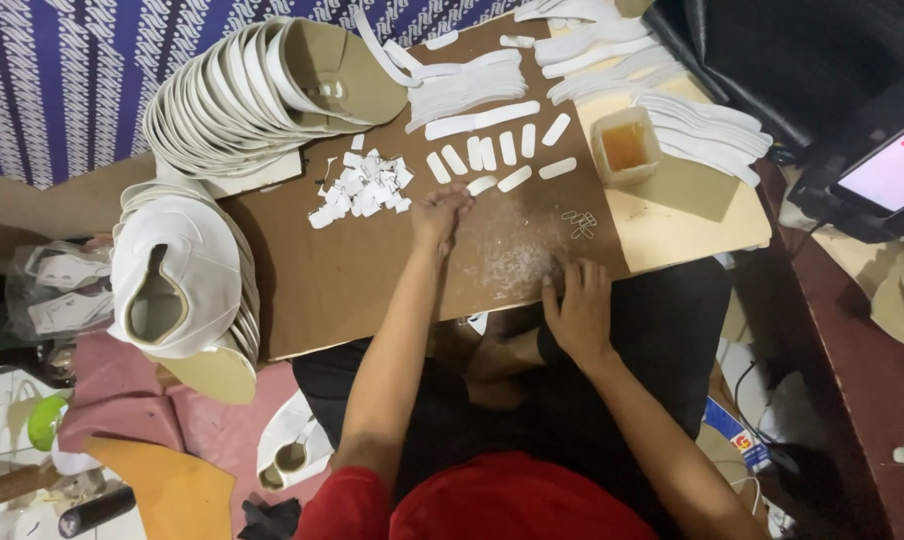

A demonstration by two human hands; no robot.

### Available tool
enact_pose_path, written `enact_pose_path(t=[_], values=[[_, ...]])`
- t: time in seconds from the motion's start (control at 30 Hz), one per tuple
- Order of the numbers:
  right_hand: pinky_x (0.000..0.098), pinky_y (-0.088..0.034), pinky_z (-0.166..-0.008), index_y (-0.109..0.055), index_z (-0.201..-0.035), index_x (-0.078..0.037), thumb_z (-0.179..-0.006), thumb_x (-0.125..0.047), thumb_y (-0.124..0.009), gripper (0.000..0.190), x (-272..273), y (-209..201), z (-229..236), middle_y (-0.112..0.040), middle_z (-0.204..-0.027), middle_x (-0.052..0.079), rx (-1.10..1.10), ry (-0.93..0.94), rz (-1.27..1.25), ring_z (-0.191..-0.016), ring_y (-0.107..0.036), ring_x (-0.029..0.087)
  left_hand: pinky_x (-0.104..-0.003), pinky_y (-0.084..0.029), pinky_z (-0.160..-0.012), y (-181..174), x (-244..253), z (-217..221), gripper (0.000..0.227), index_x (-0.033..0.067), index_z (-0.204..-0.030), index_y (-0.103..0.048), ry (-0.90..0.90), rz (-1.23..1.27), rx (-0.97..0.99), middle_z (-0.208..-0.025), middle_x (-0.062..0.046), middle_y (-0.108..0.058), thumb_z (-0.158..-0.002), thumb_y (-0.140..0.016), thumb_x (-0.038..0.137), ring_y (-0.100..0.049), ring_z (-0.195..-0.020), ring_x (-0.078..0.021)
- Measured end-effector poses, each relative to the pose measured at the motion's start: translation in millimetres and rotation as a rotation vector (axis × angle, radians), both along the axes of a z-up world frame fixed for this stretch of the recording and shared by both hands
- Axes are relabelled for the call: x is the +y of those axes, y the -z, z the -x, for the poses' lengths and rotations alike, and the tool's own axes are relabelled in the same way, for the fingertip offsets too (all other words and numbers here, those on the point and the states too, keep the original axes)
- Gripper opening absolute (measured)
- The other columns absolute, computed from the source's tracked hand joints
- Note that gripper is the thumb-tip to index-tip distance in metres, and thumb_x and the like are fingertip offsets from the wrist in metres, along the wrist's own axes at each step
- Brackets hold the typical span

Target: Applying glue to small white shoe components on a cardboard surface in a workshop.

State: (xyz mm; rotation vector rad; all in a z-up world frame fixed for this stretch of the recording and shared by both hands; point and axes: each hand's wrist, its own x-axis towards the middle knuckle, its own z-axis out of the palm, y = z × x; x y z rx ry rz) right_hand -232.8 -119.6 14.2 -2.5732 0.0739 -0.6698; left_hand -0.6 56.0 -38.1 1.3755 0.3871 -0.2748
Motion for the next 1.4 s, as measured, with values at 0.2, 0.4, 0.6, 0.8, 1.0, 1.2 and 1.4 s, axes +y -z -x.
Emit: enact_pose_path(t=[0.2,0.4,0.6,0.8,1.0,1.2,1.4], values=[[0.0447,-0.049,-0.083,-0.056,-0.109,-0.002,-0.099,-0.022,-0.064,0.024,0,2,2,-0.052,-0.107,0.014,0.029,0.023,0.022,-0.103,-0.058,0.036,-0.023,-0.061,-0.053,22,1,-9,0.009,-0.0008,-0.092,-0.077,0.014,-0.38,-0.117,-0.073,-0.015,-0.074,-0.085,-0.071,-0.001,-0.074,-0.058,-0.0169],[0.045,-0.048,-0.082,-0.055,-0.111,-0.002,-0.098,-0.019,-0.066,0.024,1,-8,2,-0.049,-0.102,0.012,0.057,0.007,-0.025,-0.099,-0.056,0.034,-0.049,-0.058,-0.087,-94,3,56,0.045,0.0126,-0.129,-0.071,0.374,-1.232,-0.46,-0.098,-0.022,-0.077,-0.085,-0.065,0.014,-0.074,-0.098,-0.0405],[0.0444,-0.05,-0.085,-0.058,-0.114,0.001,-0.104,-0.02,-0.06,0.023,-10,-10,-2,-0.055,-0.102,0.015,0.12,-0.022,-0.18,-0.101,-0.06,0.037,-0.047,-0.039,-0.098,-100,8,84,0.051,0.0095,-0.129,-0.067,0.656,-1.648,-0.72,-0.113,-0.013,-0.076,-0.078,-0.074,0.014,-0.064,-0.116,-0.0327],[0.0478,-0.05,-0.093,-0.053,-0.134,0.003,-0.103,-0.018,-0.06,0.037,-14,-7,-1,-0.057,-0.109,0.018,0.148,-0.038,-0.225,-0.11,-0.06,0.039,-0.042,-0.036,-0.102,-96,10,76,0.078,0.0032,-0.157,-0.031,0.668,-1.596,-0.688,-0.113,-0.021,-0.075,-0.088,-0.065,0.006,-0.066,-0.118,-0.032],[0.0472,-0.053,-0.09,-0.049,-0.139,0.0,-0.103,-0.015,-0.059,0.04,-12,-25,2,-0.058,-0.105,0.017,0.144,-0.035,-0.241,-0.105,-0.062,0.038,-0.045,-0.035,-0.096,-101,11,83,0.067,0.0024,-0.146,-0.05,0.716,-1.812,-0.699,-0.102,-0.016,-0.078,-0.082,-0.069,0.01,-0.065,-0.115,-0.0305],[0.0498,-0.056,-0.084,-0.055,-0.13,0.008,-0.104,-0.019,-0.06,0.038,-12,-58,1,-0.062,-0.104,0.024,0.172,-0.006,-0.455,-0.102,-0.064,0.044,-0.044,-0.036,-0.089,-96,17,94,0.027,0.009,-0.109,-0.077,0.683,-1.884,-0.482,-0.111,-0.016,-0.072,-0.085,-0.07,0.019,-0.058,-0.107,-0.0326],[0.0433,-0.05,-0.077,-0.057,-0.118,0.003,-0.108,-0.019,-0.058,0.025,-89,7,-42,-0.055,-0.105,0.019,-0.179,0.182,-0.594,-0.097,-0.06,0.036,-0.047,-0.046,-0.086,-134,-41,102,0.042,0.0104,-0.106,-0.076,0.51,-1.292,-0.802,-0.098,-0.017,-0.073,-0.082,-0.078,0.045,-0.069,-0.097,-0.0361]])
